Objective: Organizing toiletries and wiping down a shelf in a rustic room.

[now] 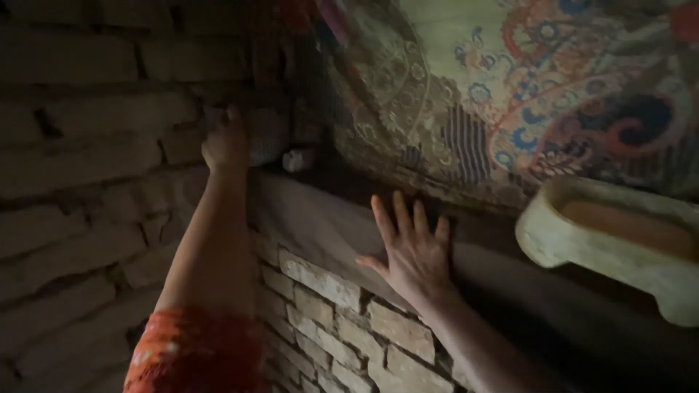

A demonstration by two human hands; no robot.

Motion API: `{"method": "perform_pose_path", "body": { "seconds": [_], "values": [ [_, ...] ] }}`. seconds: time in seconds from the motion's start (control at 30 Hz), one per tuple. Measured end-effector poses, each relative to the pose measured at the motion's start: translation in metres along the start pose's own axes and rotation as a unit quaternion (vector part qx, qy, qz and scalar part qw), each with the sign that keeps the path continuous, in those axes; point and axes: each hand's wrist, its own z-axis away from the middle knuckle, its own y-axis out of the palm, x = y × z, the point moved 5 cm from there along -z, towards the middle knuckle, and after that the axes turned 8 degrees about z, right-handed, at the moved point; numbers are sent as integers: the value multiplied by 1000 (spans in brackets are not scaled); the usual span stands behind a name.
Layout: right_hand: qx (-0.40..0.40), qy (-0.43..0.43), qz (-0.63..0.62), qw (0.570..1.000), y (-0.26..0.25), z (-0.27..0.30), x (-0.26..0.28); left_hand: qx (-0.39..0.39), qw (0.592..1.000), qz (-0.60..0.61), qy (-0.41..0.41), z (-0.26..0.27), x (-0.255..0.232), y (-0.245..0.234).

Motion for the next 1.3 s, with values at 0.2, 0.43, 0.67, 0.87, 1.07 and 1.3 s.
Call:
{"method": "perform_pose_path", "body": {
  "seconds": [0.2, 0.43, 0.67, 0.87, 1.07, 1.3],
  "values": [
    [-14, -19, 46, 999, -7, 3, 2, 131, 989, 34, -55, 33, -23, -71],
    [71, -27, 48, 996, -9, 2, 2, 149, 987, 29, -53, 55, -16, -91],
    [107, -26, 28, 994, -19, 5, 1, 110, 992, 65, -26, 81, -19, -96],
    [117, -39, -65, 990, -39, 11, -5, 188, 979, 74, -15, 134, -48, -104],
    [-51, -102, -226, 967, -77, 32, -25, 160, 953, 253, 40, 176, -123, -209],
    [-138, -114, -277, 944, -160, 92, -67, 215, 900, 374, 67, 206, -198, -272]
  ]
}}
